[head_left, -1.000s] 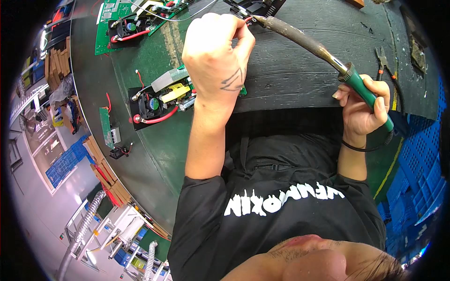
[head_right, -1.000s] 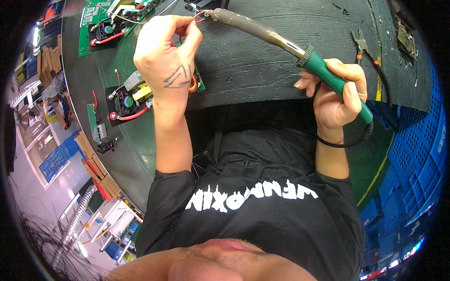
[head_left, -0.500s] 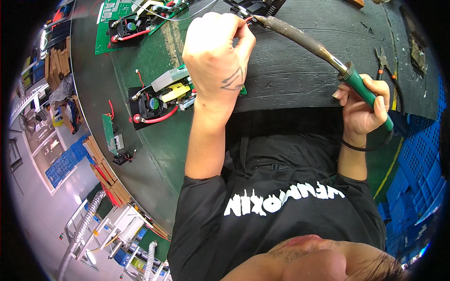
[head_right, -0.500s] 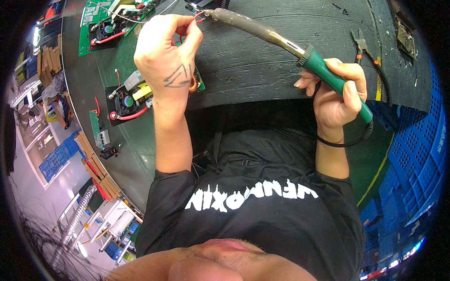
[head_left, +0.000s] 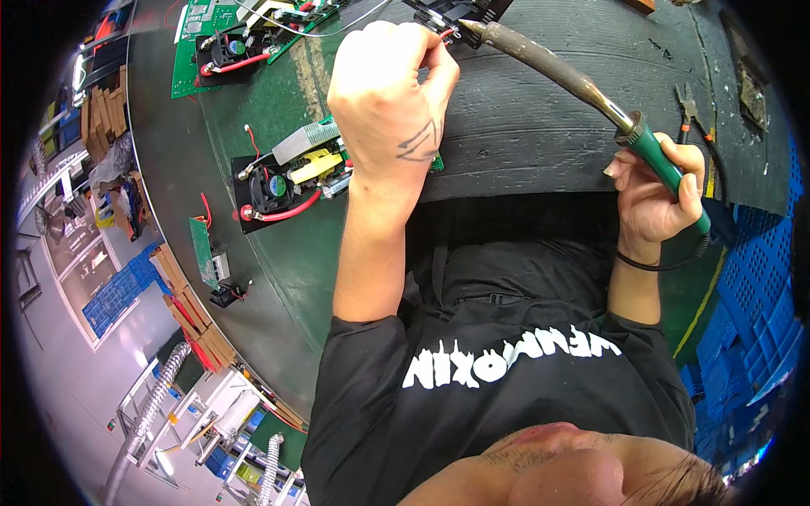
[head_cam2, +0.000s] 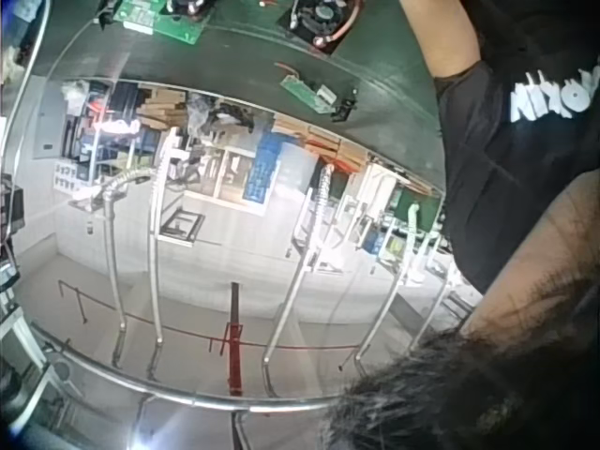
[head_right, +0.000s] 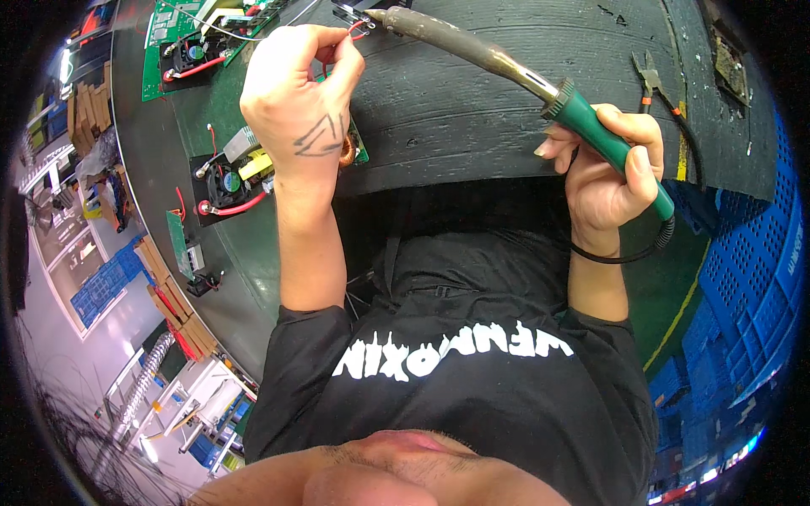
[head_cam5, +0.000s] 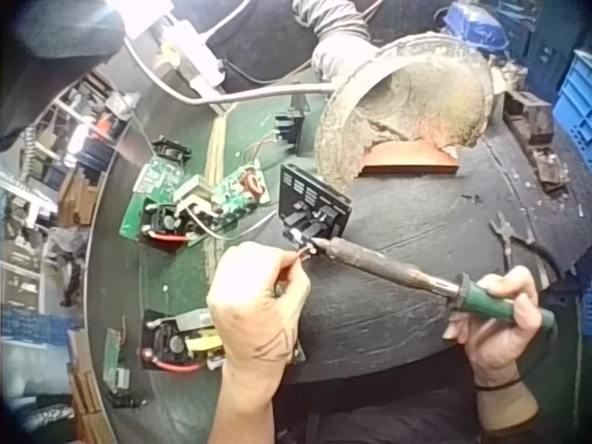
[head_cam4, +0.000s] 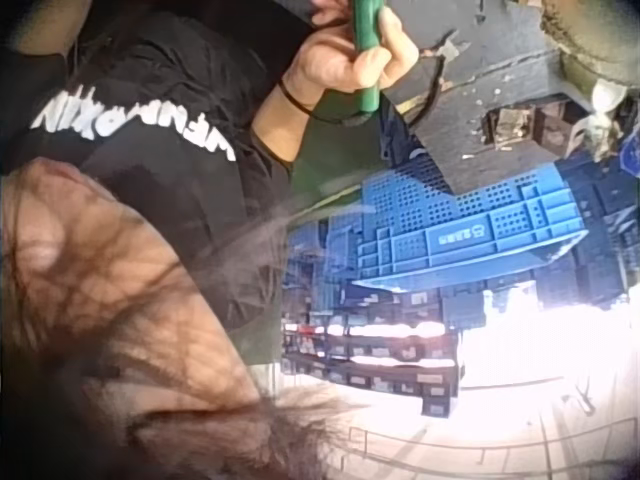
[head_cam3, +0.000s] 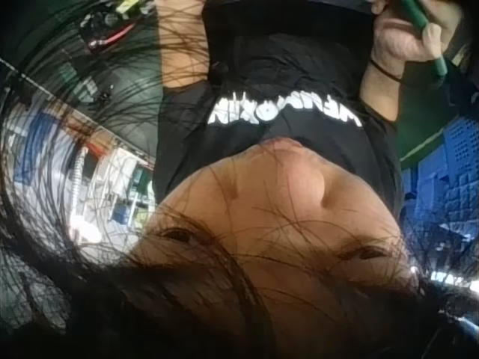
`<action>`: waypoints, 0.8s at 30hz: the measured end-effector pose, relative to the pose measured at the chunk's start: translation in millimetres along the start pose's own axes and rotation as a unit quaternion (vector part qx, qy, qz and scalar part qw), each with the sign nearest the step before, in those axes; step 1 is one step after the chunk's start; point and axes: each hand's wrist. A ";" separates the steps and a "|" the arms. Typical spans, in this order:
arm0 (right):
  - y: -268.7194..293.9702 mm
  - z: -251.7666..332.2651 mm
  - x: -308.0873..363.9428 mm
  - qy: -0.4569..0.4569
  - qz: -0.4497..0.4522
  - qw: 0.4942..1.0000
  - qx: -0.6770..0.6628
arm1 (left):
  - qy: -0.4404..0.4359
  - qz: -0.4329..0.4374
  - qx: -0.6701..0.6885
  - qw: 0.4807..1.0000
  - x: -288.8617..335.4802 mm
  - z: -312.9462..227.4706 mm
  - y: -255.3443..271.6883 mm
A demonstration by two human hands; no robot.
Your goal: Soldering electronic components and wires onto printed circuit boards at a manufacturing station.
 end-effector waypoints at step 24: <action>1.2 0.0 0.6 0.005 -0.012 1.000 -0.013 | 0.012 0.004 0.003 1.000 4.8 0.5 0.2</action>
Point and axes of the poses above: each hand's wrist, its own x-axis away from the middle knuckle, its own y-axis out of the back of the hand, z = x × y, and after that the axes turned 6 degrees about x, right-handed
